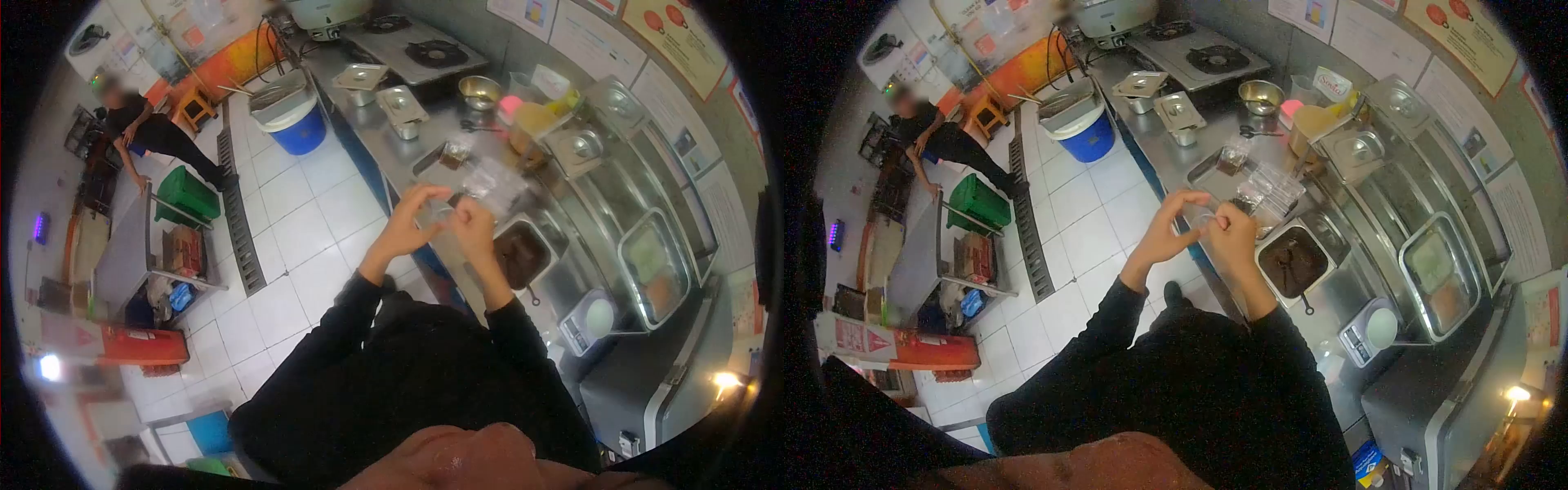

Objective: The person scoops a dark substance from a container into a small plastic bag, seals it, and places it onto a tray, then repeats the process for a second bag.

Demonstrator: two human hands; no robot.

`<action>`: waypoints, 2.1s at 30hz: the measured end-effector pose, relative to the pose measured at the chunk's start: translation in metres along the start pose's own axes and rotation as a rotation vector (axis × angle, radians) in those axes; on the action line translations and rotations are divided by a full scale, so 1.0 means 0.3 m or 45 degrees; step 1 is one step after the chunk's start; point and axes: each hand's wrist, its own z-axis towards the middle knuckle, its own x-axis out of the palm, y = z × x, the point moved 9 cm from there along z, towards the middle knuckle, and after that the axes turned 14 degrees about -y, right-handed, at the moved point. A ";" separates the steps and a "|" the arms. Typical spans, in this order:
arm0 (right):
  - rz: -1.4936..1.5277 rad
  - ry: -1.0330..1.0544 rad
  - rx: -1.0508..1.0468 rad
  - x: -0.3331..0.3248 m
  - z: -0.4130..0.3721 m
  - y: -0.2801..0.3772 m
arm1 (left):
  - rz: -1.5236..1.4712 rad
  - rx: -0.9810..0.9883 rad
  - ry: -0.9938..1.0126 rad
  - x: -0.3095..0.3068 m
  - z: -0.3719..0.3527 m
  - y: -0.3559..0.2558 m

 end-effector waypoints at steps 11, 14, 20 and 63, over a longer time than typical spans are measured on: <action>-0.837 0.123 0.137 -0.322 0.008 -0.140 | 0.185 0.011 0.170 0.047 -0.107 0.141; -1.678 0.492 0.169 -0.451 -0.068 -0.356 | 0.045 -0.138 0.164 -0.002 -0.136 0.197; -1.874 0.769 0.146 -0.477 -0.164 -0.399 | -0.157 -0.401 0.025 -0.037 -0.202 0.275; -0.387 0.214 0.495 -0.781 -0.215 -0.594 | -0.159 -0.308 0.099 0.024 -0.197 0.297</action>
